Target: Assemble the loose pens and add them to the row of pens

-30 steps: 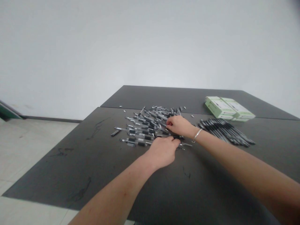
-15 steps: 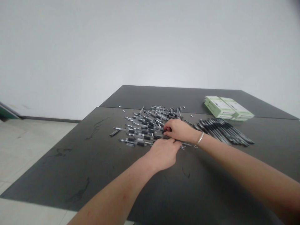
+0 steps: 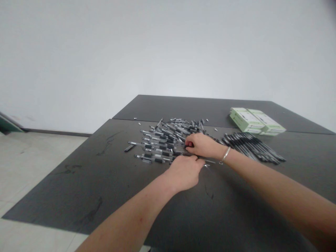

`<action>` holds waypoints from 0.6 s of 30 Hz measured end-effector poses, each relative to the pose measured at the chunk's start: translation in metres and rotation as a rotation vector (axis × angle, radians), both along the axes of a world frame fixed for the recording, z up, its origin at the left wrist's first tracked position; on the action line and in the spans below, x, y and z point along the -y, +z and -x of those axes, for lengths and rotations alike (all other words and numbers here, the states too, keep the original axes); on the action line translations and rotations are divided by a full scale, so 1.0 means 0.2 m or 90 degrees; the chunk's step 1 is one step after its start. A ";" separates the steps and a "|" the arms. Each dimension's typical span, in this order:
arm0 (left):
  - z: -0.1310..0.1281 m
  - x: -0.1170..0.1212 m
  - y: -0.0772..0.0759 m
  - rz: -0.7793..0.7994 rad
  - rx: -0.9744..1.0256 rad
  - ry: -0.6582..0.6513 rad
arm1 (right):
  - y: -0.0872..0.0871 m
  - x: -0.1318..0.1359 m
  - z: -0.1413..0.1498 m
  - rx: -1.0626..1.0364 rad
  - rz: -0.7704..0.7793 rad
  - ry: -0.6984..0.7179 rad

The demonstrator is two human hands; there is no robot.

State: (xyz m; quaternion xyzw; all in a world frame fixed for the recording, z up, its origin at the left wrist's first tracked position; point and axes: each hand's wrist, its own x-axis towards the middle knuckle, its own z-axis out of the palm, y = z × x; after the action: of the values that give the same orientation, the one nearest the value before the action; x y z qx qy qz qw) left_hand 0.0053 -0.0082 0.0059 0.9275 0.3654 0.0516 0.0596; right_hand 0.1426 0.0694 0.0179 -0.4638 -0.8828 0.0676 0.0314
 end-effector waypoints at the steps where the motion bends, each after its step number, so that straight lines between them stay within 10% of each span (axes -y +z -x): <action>1: 0.00 0.00 0.00 -0.002 0.002 0.001 | 0.00 0.00 0.00 -0.002 0.007 0.006; 18: 0.00 0.00 -0.01 -0.022 0.010 -0.004 | 0.01 -0.03 0.08 -0.025 -0.019 0.003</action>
State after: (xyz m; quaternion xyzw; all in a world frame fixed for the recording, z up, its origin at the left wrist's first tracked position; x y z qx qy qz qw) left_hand 0.0053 -0.0081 0.0034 0.9291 0.3610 0.0649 0.0464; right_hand 0.1267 0.0755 0.0199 -0.4598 -0.8840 0.0637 0.0554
